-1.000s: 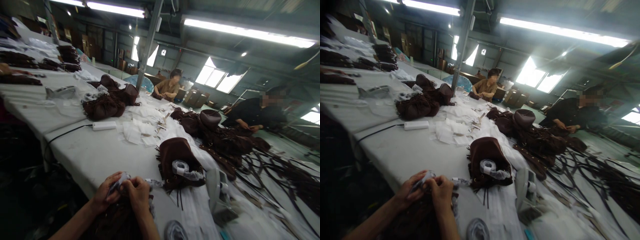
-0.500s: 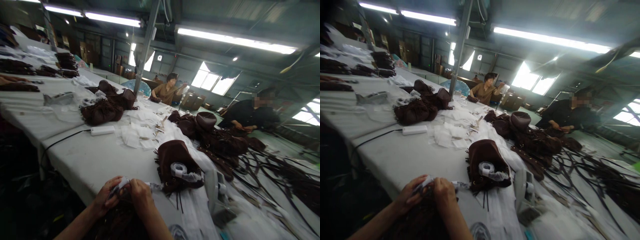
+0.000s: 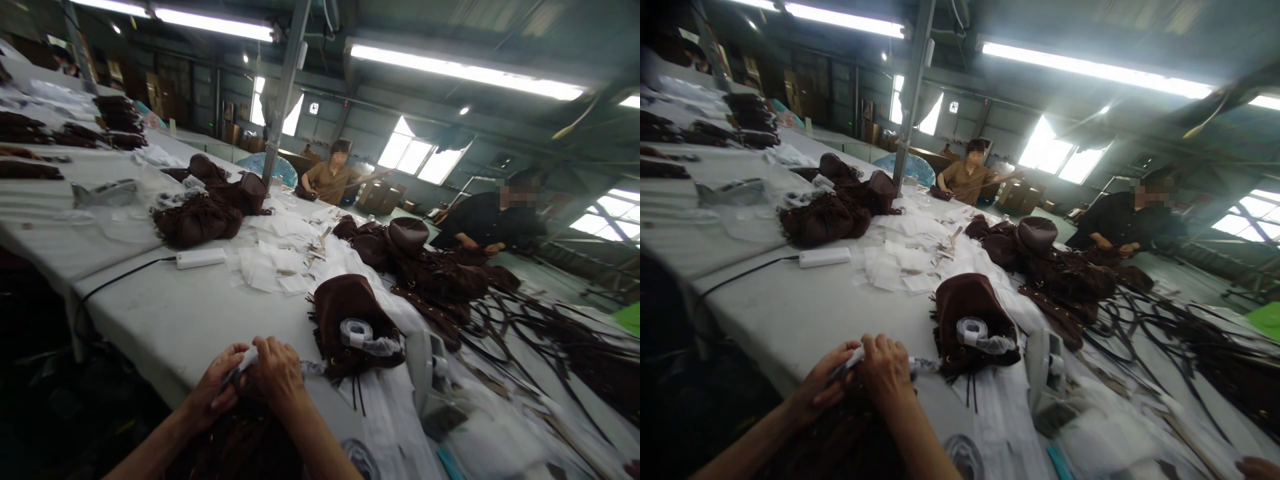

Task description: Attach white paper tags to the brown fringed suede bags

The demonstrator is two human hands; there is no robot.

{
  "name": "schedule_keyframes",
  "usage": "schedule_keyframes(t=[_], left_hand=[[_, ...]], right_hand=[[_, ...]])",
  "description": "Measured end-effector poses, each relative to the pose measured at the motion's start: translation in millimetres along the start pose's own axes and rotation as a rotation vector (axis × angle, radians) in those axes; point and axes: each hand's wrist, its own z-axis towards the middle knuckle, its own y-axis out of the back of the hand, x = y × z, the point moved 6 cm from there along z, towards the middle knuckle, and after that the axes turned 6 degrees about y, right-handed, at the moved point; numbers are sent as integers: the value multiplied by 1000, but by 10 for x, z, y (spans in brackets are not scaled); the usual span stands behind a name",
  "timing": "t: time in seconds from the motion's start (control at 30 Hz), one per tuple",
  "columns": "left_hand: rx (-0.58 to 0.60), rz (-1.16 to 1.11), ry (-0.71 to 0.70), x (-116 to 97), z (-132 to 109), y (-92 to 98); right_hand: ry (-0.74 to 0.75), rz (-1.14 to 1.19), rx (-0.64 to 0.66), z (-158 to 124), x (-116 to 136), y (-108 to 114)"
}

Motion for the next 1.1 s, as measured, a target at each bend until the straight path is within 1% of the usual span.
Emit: schedule_keyframes(t=[0.07, 0.13, 0.27, 0.37, 0.4, 0.47, 0.5, 0.57, 0.6, 0.67, 0.73, 0.8, 0.83, 0.87, 0.93, 1.0, 1.1], left_hand=[[-18, 10, -10, 1, 14, 33], [-37, 31, -12, 4, 15, 32], [-40, 147, 30, 21, -19, -76], [-20, 121, 14, -11, -51, -131], [-13, 85, 1, -29, -59, -126], [-2, -9, -8, -57, -69, -75], [5, -66, -2, -67, -72, -34], [28, -197, 26, -85, -77, 63], [39, -270, 38, -98, -79, 117], [57, -402, 47, -137, -81, 223], [70, -480, 52, -174, -78, 305], [76, -484, 69, -190, -70, 350], [73, -469, 78, -191, -64, 360], [64, -448, 83, -192, -58, 366], [35, -402, 75, -199, -47, 368], [6, -357, 61, -220, -45, 350], [-23, -297, 39, -305, -78, 294]], right_hand=[[16, 14, 81, 48, 35, -4], [39, 37, 136, 89, 69, -6], [47, 95, 187, 143, 86, -38], [3, 165, 209, 137, 11, -13], [-8, 199, 205, 112, -33, 29], [-52, 317, 151, 0, -165, 178], [-94, 411, 94, -100, -260, 280], [-249, 559, -56, -420, -516, 494], [-338, 568, -122, -639, -653, 589], [-455, 505, -202, -1132, -865, 726], [-562, 410, -236, -1633, -1011, 767], [-680, 346, -244, -2057, -1085, 700], [-730, 335, -244, -2215, -1090, 631], [-766, 337, -246, -2331, -1078, 547], [-806, 358, -275, -2451, -1025, 373], [-830, 385, -324, -2480, -980, 232], [-851, 419, -354, -2469, -968, 118]])
